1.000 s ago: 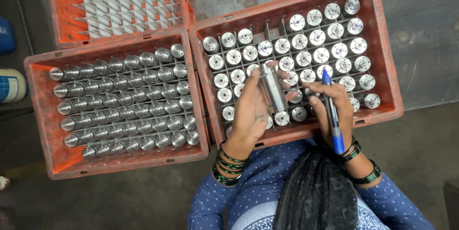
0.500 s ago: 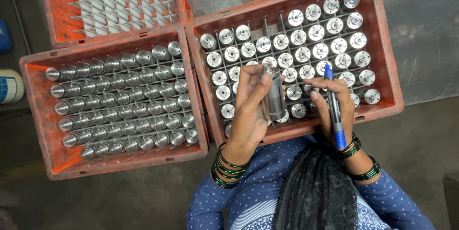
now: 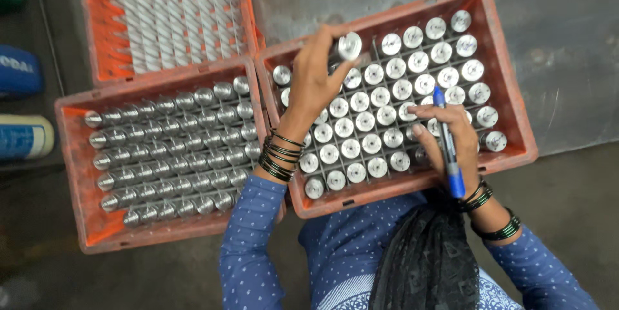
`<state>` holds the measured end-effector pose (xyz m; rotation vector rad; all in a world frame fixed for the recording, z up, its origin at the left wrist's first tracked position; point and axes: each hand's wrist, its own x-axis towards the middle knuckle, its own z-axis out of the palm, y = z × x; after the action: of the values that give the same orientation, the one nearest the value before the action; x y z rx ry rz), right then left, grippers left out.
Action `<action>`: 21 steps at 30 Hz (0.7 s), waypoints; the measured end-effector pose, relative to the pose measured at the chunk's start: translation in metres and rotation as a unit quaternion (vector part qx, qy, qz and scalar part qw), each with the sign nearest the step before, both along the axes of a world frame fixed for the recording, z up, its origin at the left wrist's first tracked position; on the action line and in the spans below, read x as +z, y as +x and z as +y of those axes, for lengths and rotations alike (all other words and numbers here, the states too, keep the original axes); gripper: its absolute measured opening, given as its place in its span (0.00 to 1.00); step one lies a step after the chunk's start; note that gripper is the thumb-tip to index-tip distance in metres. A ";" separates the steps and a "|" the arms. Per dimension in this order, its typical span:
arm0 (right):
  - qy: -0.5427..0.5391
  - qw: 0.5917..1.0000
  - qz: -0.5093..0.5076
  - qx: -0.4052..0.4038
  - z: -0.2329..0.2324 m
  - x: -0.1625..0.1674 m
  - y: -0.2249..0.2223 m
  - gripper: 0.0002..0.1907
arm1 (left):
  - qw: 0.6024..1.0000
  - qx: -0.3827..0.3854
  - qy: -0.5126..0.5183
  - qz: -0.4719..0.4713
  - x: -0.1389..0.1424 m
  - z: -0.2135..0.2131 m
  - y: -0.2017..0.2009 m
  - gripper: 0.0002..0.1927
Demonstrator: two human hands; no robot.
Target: The person repeatedly picks up small cylindrical metal parts from an orange crate, marks them with a blue marker, and places them back into the crate. The action is performed one at a time in a repetitive sequence.
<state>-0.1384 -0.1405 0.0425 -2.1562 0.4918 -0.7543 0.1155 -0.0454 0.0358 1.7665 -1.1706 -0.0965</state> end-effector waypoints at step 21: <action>-0.400 0.907 0.118 0.067 -0.102 -0.038 0.120 0.16 | 0.994 0.037 -0.055 0.087 -0.018 0.020 -0.009 0.16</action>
<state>-0.0186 -0.2423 0.0049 -3.0359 0.1435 -0.6875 0.1062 -0.0255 0.0176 1.6669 -0.9675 -0.1369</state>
